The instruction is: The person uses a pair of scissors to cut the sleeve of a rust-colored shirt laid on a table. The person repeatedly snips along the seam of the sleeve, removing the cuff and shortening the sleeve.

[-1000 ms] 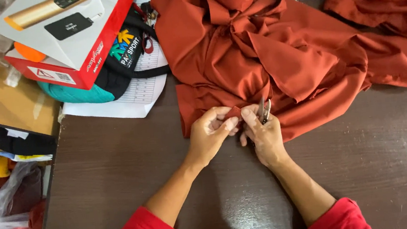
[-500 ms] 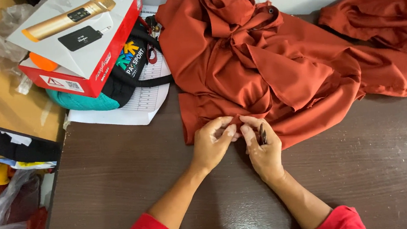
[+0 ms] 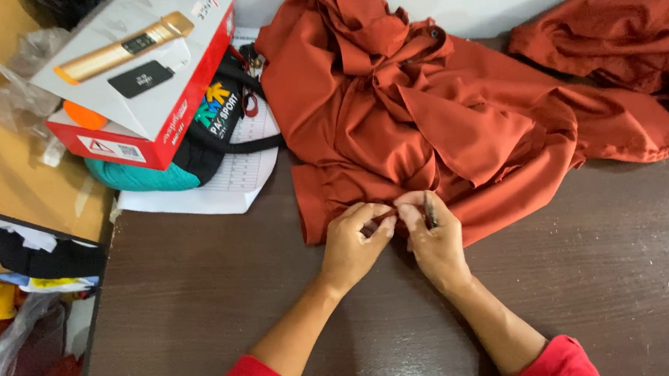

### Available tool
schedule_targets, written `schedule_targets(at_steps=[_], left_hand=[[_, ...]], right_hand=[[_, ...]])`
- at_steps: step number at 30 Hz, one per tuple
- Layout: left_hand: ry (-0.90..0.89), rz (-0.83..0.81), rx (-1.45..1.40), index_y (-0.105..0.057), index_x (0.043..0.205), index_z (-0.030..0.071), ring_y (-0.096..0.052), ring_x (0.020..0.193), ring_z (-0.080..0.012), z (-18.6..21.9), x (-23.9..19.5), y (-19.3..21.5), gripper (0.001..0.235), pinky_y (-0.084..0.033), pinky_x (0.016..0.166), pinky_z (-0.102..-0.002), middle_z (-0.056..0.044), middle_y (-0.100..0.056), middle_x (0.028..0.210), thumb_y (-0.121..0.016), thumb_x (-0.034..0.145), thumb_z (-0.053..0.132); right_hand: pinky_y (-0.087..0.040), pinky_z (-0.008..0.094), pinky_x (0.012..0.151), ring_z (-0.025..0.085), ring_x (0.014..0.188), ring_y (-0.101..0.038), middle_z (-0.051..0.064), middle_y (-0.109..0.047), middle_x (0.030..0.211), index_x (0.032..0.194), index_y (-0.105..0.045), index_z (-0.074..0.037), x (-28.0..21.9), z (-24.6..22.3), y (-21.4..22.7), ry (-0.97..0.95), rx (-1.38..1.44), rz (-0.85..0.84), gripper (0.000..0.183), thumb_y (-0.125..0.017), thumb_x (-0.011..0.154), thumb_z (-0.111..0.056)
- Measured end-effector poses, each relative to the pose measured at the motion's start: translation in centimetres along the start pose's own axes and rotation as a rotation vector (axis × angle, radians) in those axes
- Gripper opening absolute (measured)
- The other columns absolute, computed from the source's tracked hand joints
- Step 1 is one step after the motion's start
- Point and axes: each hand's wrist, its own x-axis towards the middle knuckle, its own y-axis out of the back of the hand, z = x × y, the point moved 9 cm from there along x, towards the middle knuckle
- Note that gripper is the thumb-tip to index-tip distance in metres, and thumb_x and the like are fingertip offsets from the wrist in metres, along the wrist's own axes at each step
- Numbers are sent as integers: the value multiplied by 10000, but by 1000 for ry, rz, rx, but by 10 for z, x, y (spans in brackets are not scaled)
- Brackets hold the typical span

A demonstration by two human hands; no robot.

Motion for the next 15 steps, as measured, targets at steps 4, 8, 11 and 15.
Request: schedule_targets(at_steps=[4, 8, 11, 15], left_hand=[[91, 47, -35, -799, 1007, 85, -759, 696, -250, -7, 1, 5, 173, -624, 551, -316, -120, -755, 835, -788, 837, 116], [37, -28, -44, -732, 968, 83, -722, 795, -121, 6, 2, 9, 136, -590, 691, -263, -16, -776, 897, -686, 935, 206], [53, -28, -58, -737, 937, 80, -706, 780, -111, 10, 4, 9, 124, -576, 693, -264, -8, -770, 873, -682, 916, 188], [135, -66, -87, -746, 931, 87, -699, 795, -103, 3, 1, 4, 180, -566, 712, -262, 3, -769, 871, -671, 915, 250]], right_hand=[[-451, 278, 381, 185, 361, -526, 110, -729, 762, 915, -716, -74, -13, 7, 5, -215, 124, -50, 109, -639, 983, -110], [-440, 248, 556, 99, 622, -482, -16, -607, 782, 862, -657, -140, -41, 5, -7, -78, -40, -491, 158, -594, 988, -68], [-524, 239, 785, 84, 770, -653, -83, -741, 924, 972, -709, -173, -56, 4, 2, -30, -278, -520, 70, -643, 952, -164], [-527, 286, 702, 124, 690, -640, -33, -713, 855, 1187, -661, -245, -53, 3, 25, -147, -400, -404, 364, -656, 876, -435]])
